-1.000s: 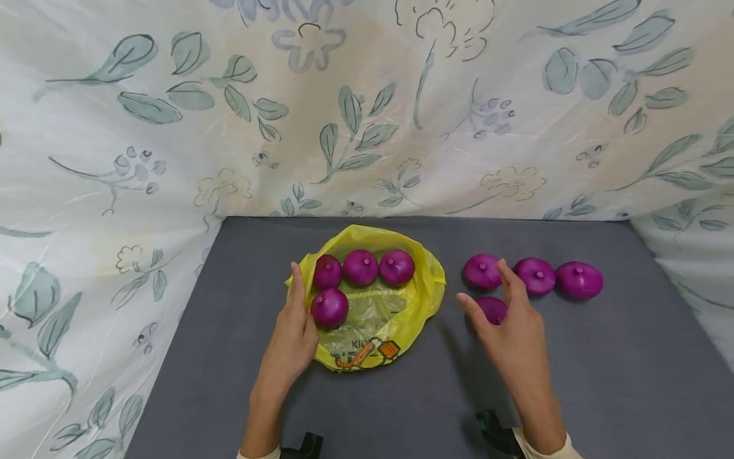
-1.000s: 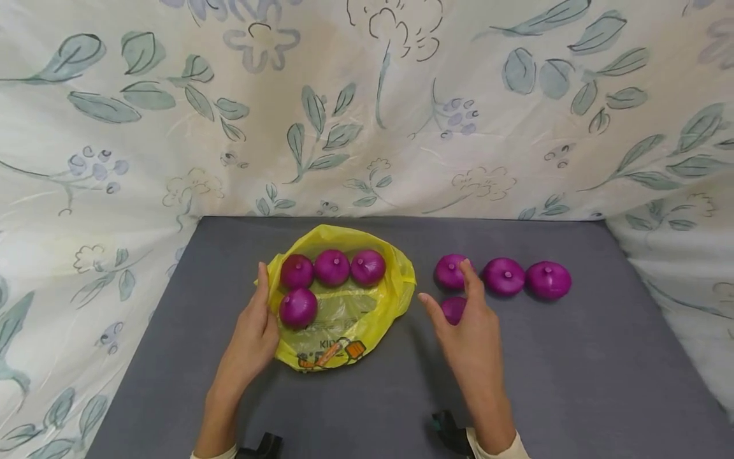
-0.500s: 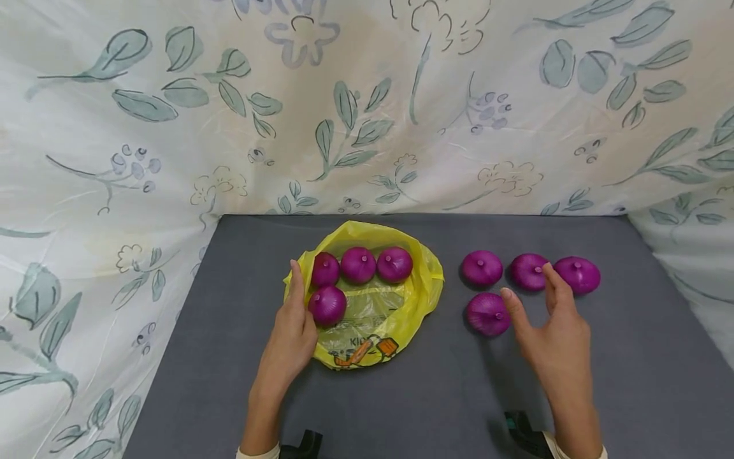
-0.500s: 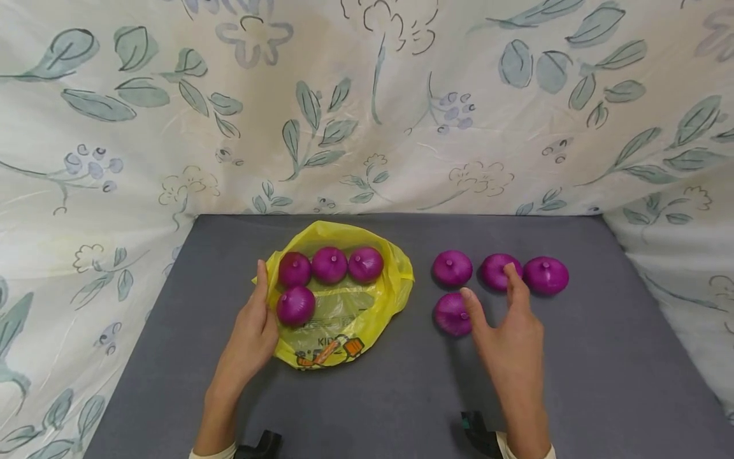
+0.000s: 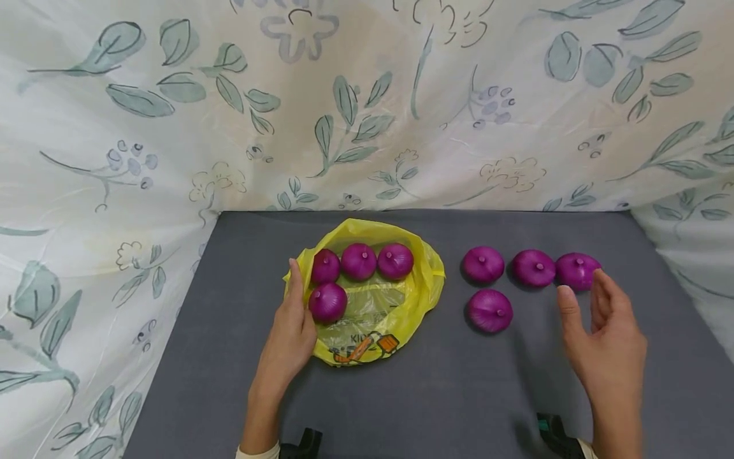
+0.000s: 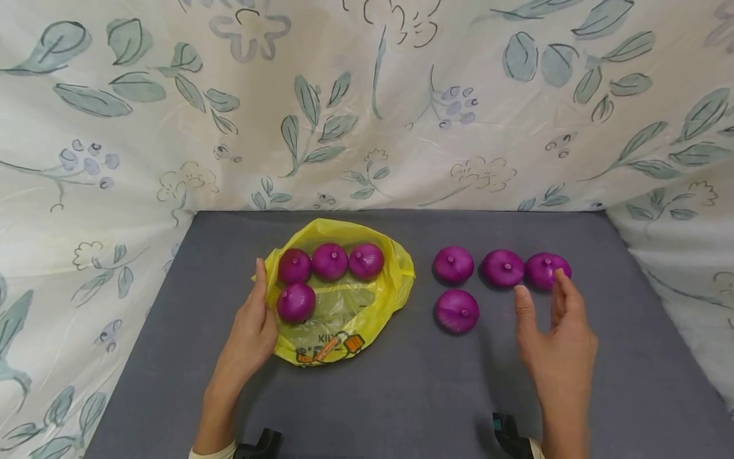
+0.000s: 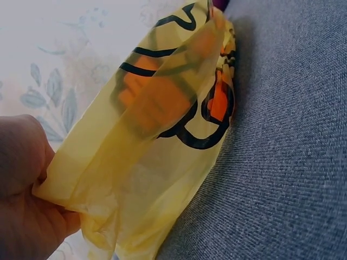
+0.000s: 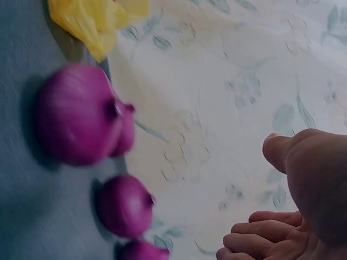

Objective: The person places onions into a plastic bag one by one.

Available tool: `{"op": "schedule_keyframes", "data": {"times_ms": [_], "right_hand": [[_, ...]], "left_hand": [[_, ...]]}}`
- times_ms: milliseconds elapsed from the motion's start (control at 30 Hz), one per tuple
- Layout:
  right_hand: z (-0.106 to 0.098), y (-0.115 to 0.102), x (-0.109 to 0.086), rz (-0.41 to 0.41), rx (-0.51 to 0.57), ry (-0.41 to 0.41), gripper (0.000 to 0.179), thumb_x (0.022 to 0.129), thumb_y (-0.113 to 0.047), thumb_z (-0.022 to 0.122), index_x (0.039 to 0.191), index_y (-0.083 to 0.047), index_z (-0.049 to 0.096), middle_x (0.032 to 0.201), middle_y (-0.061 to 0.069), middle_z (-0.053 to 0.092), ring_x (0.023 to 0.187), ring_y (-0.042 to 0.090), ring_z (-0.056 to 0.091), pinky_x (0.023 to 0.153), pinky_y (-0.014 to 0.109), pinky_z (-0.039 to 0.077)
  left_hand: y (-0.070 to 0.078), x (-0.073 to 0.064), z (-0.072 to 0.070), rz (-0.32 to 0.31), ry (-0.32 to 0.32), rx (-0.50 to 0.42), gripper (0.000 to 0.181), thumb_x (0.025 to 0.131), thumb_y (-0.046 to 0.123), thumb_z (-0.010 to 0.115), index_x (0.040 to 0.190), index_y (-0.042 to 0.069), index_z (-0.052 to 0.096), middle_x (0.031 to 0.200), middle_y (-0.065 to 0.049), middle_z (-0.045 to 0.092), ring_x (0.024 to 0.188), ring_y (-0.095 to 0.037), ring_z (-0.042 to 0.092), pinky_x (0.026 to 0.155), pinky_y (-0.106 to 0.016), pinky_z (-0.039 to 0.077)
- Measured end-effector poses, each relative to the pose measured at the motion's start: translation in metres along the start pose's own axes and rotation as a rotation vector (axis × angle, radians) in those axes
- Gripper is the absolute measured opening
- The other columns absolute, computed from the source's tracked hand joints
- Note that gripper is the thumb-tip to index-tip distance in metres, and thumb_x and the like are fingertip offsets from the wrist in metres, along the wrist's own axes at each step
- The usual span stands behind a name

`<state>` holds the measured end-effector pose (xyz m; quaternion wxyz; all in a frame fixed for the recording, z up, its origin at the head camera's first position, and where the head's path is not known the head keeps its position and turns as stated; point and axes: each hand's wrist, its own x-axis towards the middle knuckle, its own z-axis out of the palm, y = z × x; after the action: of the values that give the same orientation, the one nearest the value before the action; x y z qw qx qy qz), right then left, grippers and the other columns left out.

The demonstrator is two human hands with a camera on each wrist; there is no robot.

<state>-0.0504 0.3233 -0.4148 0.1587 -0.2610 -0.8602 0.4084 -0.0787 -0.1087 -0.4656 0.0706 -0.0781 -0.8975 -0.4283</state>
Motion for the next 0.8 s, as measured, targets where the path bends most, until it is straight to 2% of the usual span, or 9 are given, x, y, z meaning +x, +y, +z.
{"op": "schedule_keyframes", "data": {"times_ms": [100, 200, 300, 400, 467, 600, 733, 767, 800], "right_hand": [[-0.01, 0.005, 0.005, 0.055, 0.018, 0.051, 0.069, 0.103, -0.05, 0.064, 0.164, -0.037, 0.037, 0.164, -0.006, 0.037, 0.148, 0.009, 0.039, 0.119, 0.029, 0.033], [-0.018, 0.01, 0.008, 0.056, 0.033, 0.106, 0.064, 0.104, -0.047, 0.062, 0.163, -0.037, 0.038, 0.165, -0.005, 0.038, 0.147, 0.004, 0.039, 0.119, 0.027, 0.033], [-0.022, 0.013, 0.01, 0.053, 0.036, 0.136, 0.062, 0.105, -0.045, 0.061, 0.163, -0.038, 0.039, 0.164, -0.006, 0.039, 0.146, 0.003, 0.04, 0.118, 0.025, 0.034], [-0.023, 0.014, 0.01, 0.086, 0.047, 0.13, 0.062, 0.104, -0.046, 0.062, 0.162, -0.04, 0.04, 0.163, -0.009, 0.039, 0.145, 0.001, 0.042, 0.115, 0.022, 0.035], [-0.021, 0.015, 0.01, 0.081, 0.048, 0.123, 0.062, 0.103, -0.045, 0.064, 0.161, -0.039, 0.042, 0.162, -0.008, 0.041, 0.143, 0.002, 0.044, 0.112, 0.019, 0.037], [-0.012, 0.018, 0.008, 0.04, 0.06, 0.061, 0.064, 0.101, -0.043, 0.07, 0.16, -0.037, 0.046, 0.161, -0.003, 0.044, 0.141, 0.005, 0.048, 0.102, 0.01, 0.04], [-0.003, 0.028, 0.005, -0.069, -0.017, -0.088, 0.072, 0.101, -0.043, 0.07, 0.164, -0.042, 0.035, 0.164, 0.0, 0.038, 0.145, 0.003, 0.042, 0.1, 0.004, 0.035], [-0.001, 0.031, 0.005, -0.111, -0.037, -0.13, 0.074, 0.102, -0.043, 0.07, 0.165, -0.042, 0.031, 0.165, 0.001, 0.037, 0.146, 0.003, 0.04, 0.099, 0.003, 0.033], [0.0, 0.035, 0.004, -0.154, -0.06, -0.173, 0.076, 0.102, -0.043, 0.07, 0.165, -0.044, 0.027, 0.165, 0.002, 0.036, 0.148, 0.005, 0.038, 0.098, 0.0, 0.031]], "left_hand": [[0.0, 0.0, 0.0, -0.02, -0.003, -0.003, 0.094, 0.101, -0.01, 0.046, 0.17, 0.023, -0.007, 0.177, -0.009, 0.014, 0.12, -0.036, 0.051, 0.087, -0.044, 0.045], [0.001, 0.0, 0.0, -0.022, 0.001, -0.001, 0.095, 0.101, -0.01, 0.047, 0.17, 0.024, -0.007, 0.177, -0.008, 0.015, 0.107, -0.037, 0.054, 0.082, -0.043, 0.046], [0.001, 0.001, -0.001, -0.018, 0.004, -0.002, 0.095, 0.1, -0.01, 0.048, 0.17, 0.023, -0.007, 0.177, -0.009, 0.015, 0.112, -0.039, 0.054, 0.083, -0.044, 0.046], [0.001, 0.001, -0.001, -0.015, 0.006, 0.0, 0.094, 0.1, -0.011, 0.046, 0.17, 0.021, -0.007, 0.176, -0.01, 0.015, 0.123, -0.039, 0.051, 0.086, -0.045, 0.045], [0.001, 0.001, -0.001, -0.019, 0.006, 0.005, 0.094, 0.1, -0.012, 0.046, 0.17, 0.021, -0.007, 0.176, -0.01, 0.016, 0.123, -0.039, 0.051, 0.086, -0.046, 0.045], [0.002, 0.001, -0.001, -0.021, 0.004, 0.009, 0.094, 0.1, -0.011, 0.046, 0.17, 0.021, -0.007, 0.176, -0.009, 0.016, 0.115, -0.039, 0.053, 0.085, -0.045, 0.045], [0.002, 0.001, -0.001, -0.01, 0.002, 0.005, 0.093, 0.1, -0.012, 0.045, 0.17, 0.02, -0.007, 0.176, -0.01, 0.015, 0.122, -0.037, 0.05, 0.088, -0.045, 0.044], [0.002, 0.001, -0.001, -0.01, 0.002, 0.004, 0.093, 0.1, -0.012, 0.045, 0.17, 0.02, -0.006, 0.176, -0.01, 0.015, 0.12, -0.037, 0.052, 0.087, -0.044, 0.045], [0.002, 0.0, -0.001, -0.009, 0.004, 0.007, 0.093, 0.1, -0.012, 0.045, 0.17, 0.02, -0.006, 0.176, -0.01, 0.016, 0.11, -0.036, 0.054, 0.084, -0.043, 0.046]]}}
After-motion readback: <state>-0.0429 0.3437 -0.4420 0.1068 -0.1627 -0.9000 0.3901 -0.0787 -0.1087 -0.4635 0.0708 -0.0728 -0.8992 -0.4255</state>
